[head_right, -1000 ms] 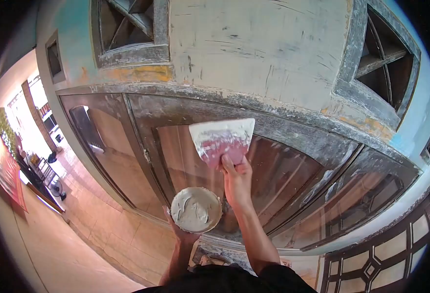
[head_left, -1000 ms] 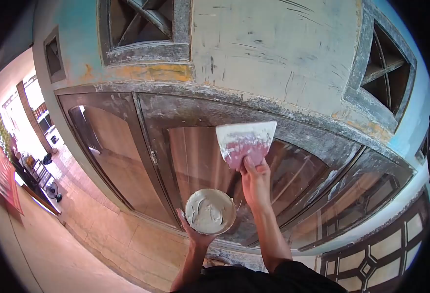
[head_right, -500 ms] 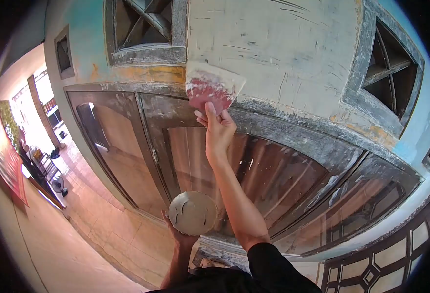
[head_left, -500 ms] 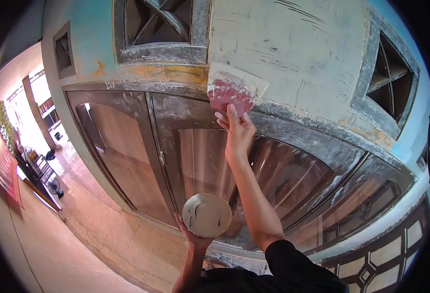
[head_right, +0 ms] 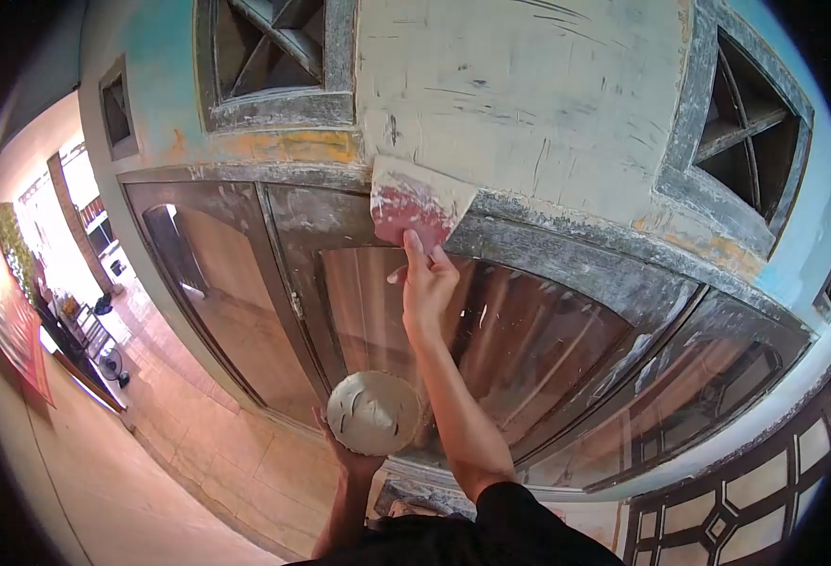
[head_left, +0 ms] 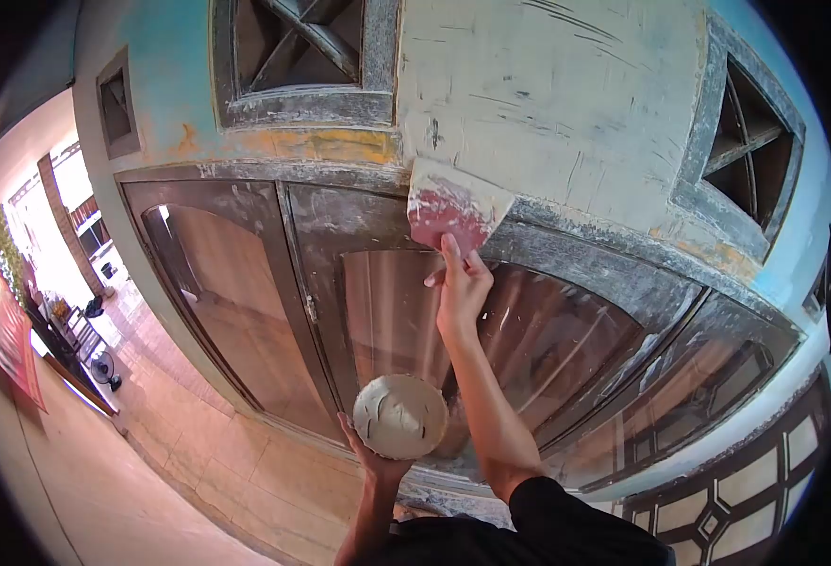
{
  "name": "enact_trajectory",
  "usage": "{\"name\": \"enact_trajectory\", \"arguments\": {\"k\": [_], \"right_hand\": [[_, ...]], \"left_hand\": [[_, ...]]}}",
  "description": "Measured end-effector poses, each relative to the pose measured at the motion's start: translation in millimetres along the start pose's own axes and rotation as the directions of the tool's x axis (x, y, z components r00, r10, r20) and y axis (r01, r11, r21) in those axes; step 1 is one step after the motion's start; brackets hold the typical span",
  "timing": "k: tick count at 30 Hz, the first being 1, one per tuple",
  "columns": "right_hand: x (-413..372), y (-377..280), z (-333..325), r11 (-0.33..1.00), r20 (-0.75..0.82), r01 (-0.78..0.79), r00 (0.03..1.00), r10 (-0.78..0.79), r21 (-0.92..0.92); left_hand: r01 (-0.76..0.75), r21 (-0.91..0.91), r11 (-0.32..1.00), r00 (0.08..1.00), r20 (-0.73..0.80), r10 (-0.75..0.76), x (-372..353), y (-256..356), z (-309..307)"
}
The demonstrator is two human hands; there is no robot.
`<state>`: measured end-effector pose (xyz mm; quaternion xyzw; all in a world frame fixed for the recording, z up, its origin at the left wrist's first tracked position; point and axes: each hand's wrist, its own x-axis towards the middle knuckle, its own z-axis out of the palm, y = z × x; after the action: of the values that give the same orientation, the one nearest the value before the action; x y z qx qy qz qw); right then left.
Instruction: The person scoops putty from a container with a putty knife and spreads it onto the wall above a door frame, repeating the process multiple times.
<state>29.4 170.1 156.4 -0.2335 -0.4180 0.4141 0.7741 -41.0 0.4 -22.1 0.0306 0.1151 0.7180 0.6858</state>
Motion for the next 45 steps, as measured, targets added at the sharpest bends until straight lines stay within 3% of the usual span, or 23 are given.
{"name": "enact_trajectory", "arguments": {"k": [7, 15, 18, 23, 25, 27, 30, 35, 38, 41, 45], "right_hand": [[24.1, -31.0, 29.4, 0.992, 0.072, 0.065, 0.996, -0.057, -0.109], [-1.5, -3.5, -6.2, 0.994, 0.072, -0.053, 0.996, 0.059, -0.091], [18.0, -36.0, 17.4, 0.981, 0.174, 0.103, 0.982, -0.074, -0.167], [32.0, -22.7, 13.3, 0.966, 0.178, 0.1, 0.982, -0.057, -0.238], [11.3, -14.3, -2.2, 0.972, 0.113, -0.021, 0.992, 0.049, -0.234], [8.4, -11.8, -5.6, 0.975, 0.127, -0.022, 0.991, 0.05, -0.219], [19.5, -42.4, 19.3, 0.989, 0.157, 0.045, 0.987, -0.023, -0.144], [25.6, -22.8, 15.6, 0.986, 0.127, 0.081, 0.99, -0.062, -0.148], [1.7, -11.9, -2.4, 0.984, 0.073, -0.019, 0.997, 0.033, -0.176], [3.8, -33.7, -4.5, 0.982, 0.085, -0.006, 0.996, 0.023, -0.19], [35.6, -48.0, 9.4, 0.973, 0.112, 0.152, 0.985, -0.134, -0.173]], "left_hand": [[0.02, -0.005, 1.0, 0.999, 0.043, -0.02, 1.2, -2.8, 5.8], [0.009, -0.041, 0.999, 0.999, 0.036, -0.008, 1.5, -3.5, -3.3], [0.006, -0.019, 1.0, 1.0, 0.025, -0.005, 1.6, -4.1, -5.3], [0.02, -0.012, 1.0, 0.999, 0.029, -0.019, -1.2, -5.0, 0.4], [0.048, -0.054, 0.997, 0.998, 0.049, -0.045, -1.2, -3.4, 2.5], [-0.026, 0.042, 0.999, 0.999, -0.024, 0.027, -6.6, -2.8, 12.3], [0.029, -0.03, 0.999, 0.999, 0.027, -0.028, -1.5, -3.7, 4.9], [0.038, -0.06, 0.997, 0.999, 0.035, -0.036, 3.9, -8.2, -0.2], [0.049, -0.077, 0.996, 0.999, 0.028, -0.047, 2.5, -6.9, -0.8], [0.035, -0.066, 0.997, 0.999, 0.013, -0.035, 1.4, -6.6, 1.9], [0.033, -0.071, 0.997, 0.999, 0.026, -0.031, 3.0, -10.6, 1.2]]}}
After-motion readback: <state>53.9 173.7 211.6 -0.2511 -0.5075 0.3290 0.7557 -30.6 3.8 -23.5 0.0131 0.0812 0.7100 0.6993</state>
